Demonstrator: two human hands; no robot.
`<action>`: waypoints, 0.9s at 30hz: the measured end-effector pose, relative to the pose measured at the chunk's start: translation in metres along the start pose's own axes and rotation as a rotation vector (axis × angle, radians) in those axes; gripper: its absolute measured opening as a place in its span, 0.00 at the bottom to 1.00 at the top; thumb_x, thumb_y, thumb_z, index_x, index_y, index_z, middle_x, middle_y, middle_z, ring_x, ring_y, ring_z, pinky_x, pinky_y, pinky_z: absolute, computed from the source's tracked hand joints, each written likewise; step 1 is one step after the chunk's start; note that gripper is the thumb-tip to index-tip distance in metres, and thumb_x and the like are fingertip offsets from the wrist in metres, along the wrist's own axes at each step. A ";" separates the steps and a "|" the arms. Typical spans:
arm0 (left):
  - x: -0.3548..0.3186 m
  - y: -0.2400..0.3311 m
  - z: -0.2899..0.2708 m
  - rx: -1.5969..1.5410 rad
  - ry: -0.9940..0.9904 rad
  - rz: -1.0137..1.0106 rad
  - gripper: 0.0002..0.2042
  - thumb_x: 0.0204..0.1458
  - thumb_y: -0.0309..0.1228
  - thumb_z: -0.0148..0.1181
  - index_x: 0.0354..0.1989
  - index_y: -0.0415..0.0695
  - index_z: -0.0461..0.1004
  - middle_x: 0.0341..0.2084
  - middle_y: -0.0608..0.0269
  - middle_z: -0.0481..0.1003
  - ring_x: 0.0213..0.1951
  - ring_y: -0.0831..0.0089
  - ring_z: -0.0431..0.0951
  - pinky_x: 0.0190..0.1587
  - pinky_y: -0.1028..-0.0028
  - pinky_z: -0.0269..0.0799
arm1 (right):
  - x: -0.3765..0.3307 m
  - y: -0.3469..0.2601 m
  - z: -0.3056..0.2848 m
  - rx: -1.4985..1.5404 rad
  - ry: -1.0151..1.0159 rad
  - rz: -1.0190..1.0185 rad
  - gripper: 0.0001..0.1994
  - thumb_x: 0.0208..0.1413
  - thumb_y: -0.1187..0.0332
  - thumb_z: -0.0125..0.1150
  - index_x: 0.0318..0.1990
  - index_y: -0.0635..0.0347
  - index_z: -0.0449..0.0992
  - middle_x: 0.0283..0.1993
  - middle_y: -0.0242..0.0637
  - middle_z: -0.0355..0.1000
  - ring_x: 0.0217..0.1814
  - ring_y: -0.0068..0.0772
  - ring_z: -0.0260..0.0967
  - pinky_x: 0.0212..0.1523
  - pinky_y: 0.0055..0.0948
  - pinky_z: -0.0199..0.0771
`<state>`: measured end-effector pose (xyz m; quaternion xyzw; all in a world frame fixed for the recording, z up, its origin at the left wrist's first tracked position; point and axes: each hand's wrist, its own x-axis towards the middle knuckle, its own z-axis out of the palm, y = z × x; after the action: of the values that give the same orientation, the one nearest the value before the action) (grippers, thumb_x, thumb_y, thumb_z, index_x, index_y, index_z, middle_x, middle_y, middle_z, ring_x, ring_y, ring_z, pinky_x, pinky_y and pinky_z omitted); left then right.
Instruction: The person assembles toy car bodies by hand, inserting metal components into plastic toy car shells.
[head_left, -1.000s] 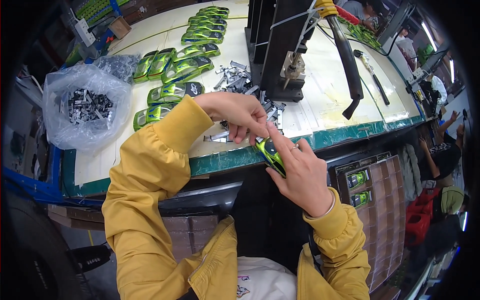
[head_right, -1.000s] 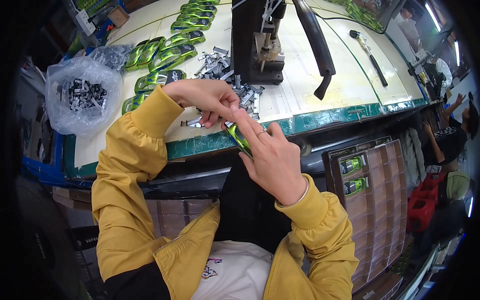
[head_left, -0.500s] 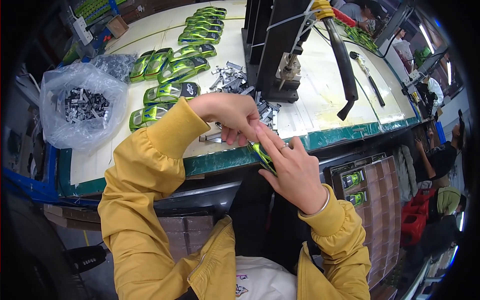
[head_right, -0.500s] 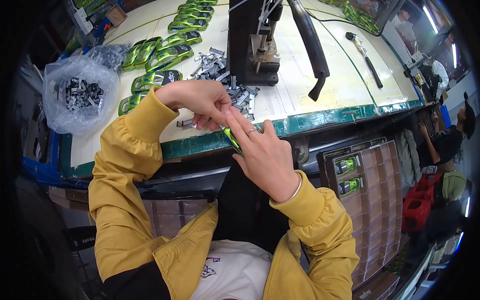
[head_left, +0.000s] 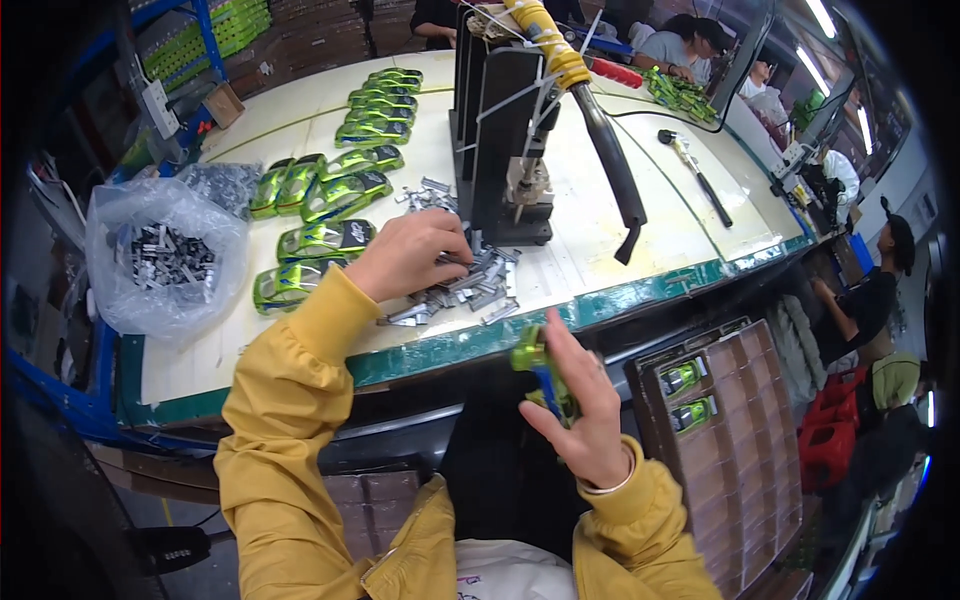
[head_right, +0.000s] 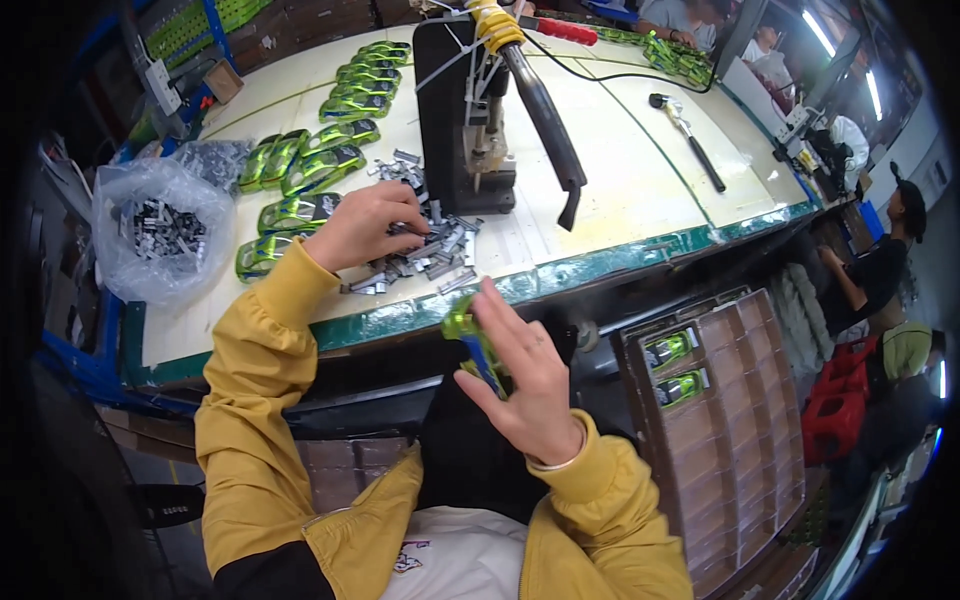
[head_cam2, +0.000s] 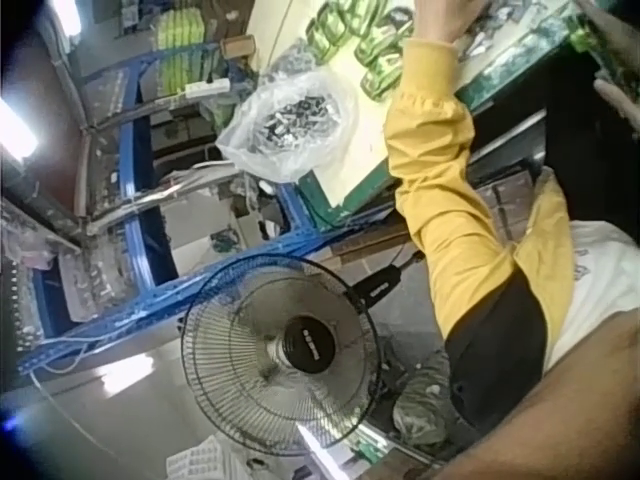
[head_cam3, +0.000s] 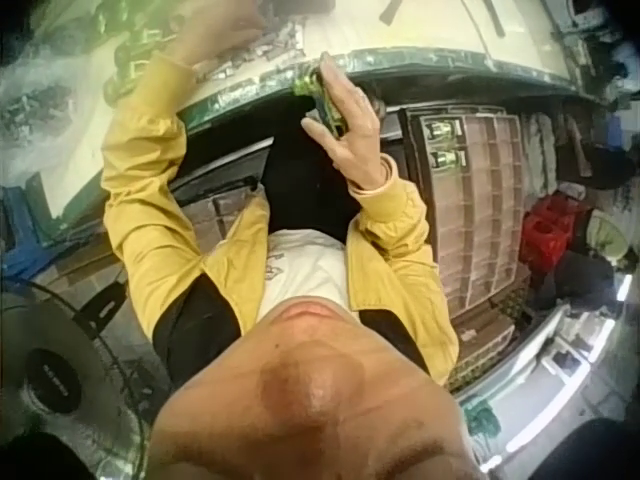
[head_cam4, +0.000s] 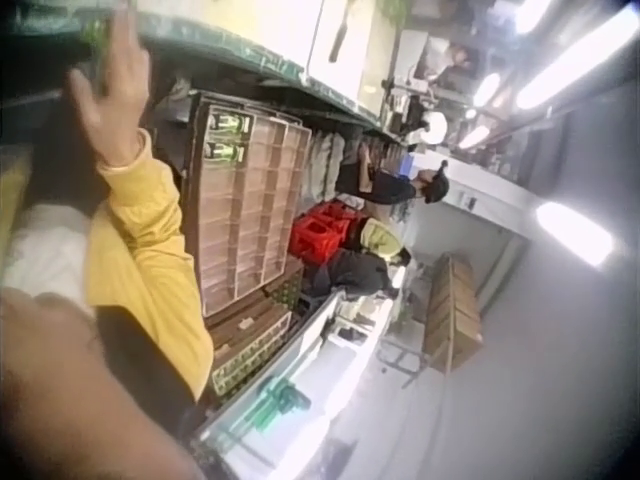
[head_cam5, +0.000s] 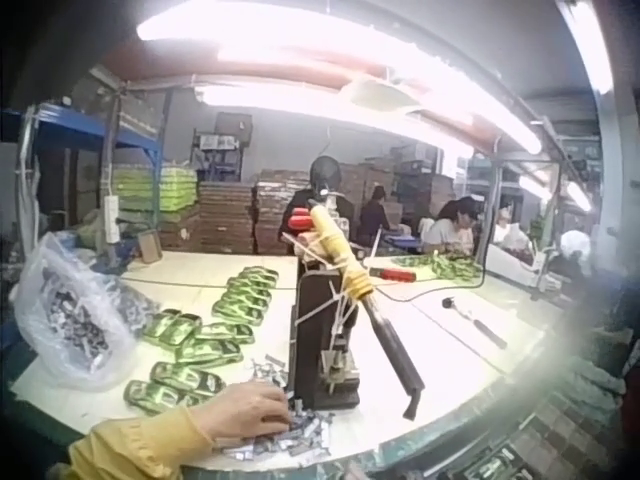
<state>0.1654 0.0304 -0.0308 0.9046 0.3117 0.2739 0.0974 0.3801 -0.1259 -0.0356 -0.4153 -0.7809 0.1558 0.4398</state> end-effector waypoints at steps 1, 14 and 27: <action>0.003 -0.002 0.000 0.032 -0.005 0.046 0.06 0.35 0.30 0.61 0.23 0.43 0.74 0.24 0.64 0.69 0.31 0.67 0.70 0.32 0.72 0.67 | -0.011 0.002 -0.003 0.239 0.041 0.154 0.32 0.39 0.72 0.60 0.56 0.64 0.55 0.59 0.43 0.53 0.41 0.34 0.64 0.47 0.25 0.60; 0.001 -0.015 0.001 -0.365 0.330 -0.201 0.05 0.39 0.25 0.60 0.21 0.40 0.69 0.19 0.70 0.69 0.22 0.83 0.65 0.24 0.83 0.59 | 0.012 0.035 -0.030 1.954 0.409 0.776 0.21 0.55 0.54 0.38 0.44 0.65 0.66 0.37 0.45 0.68 0.39 0.43 0.67 0.25 0.34 0.76; -0.005 -0.025 0.009 -0.581 0.599 -0.379 0.05 0.42 0.24 0.59 0.23 0.39 0.68 0.21 0.69 0.70 0.19 0.89 0.64 0.21 0.87 0.59 | 0.032 0.023 -0.041 1.951 0.361 0.775 0.21 0.55 0.54 0.40 0.43 0.63 0.66 0.37 0.44 0.68 0.39 0.40 0.66 0.25 0.32 0.74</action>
<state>0.1549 0.0468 -0.0488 0.6476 0.3966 0.5768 0.3011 0.4166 -0.0923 -0.0088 -0.1206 -0.0560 0.7797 0.6119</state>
